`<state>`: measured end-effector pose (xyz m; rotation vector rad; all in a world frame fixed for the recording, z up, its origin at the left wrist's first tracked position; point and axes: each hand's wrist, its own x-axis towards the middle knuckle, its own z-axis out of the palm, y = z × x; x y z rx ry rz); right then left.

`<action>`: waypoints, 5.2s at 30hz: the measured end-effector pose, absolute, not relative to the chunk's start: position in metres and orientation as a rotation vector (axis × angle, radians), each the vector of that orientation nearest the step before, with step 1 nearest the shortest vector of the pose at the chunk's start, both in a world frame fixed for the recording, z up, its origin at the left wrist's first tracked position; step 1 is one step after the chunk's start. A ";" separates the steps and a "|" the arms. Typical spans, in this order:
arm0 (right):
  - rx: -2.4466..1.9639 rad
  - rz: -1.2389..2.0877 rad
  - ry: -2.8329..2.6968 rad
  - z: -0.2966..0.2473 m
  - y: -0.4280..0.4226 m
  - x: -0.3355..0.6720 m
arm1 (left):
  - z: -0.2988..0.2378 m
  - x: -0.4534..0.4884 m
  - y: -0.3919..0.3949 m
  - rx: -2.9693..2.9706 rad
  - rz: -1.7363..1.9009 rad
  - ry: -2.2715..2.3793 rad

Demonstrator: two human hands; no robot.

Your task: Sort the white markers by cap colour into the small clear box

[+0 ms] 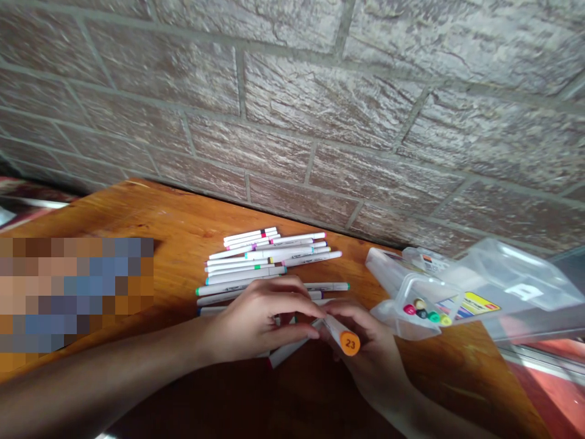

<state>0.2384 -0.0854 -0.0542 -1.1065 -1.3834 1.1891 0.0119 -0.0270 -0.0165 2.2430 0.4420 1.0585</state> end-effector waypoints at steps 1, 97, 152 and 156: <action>-1.104 1.201 -1.376 -0.054 -0.086 0.238 | -0.017 0.012 -0.027 2.244 1.063 0.443; -1.124 1.108 -1.465 -0.048 -0.089 0.239 | -0.016 0.011 -0.026 2.282 1.034 0.450; -1.022 0.803 -1.584 -0.042 -0.101 0.234 | -0.017 0.005 -0.021 2.364 0.945 0.660; -1.035 0.856 -1.604 -0.045 -0.102 0.235 | -0.019 0.005 -0.022 2.346 0.925 0.657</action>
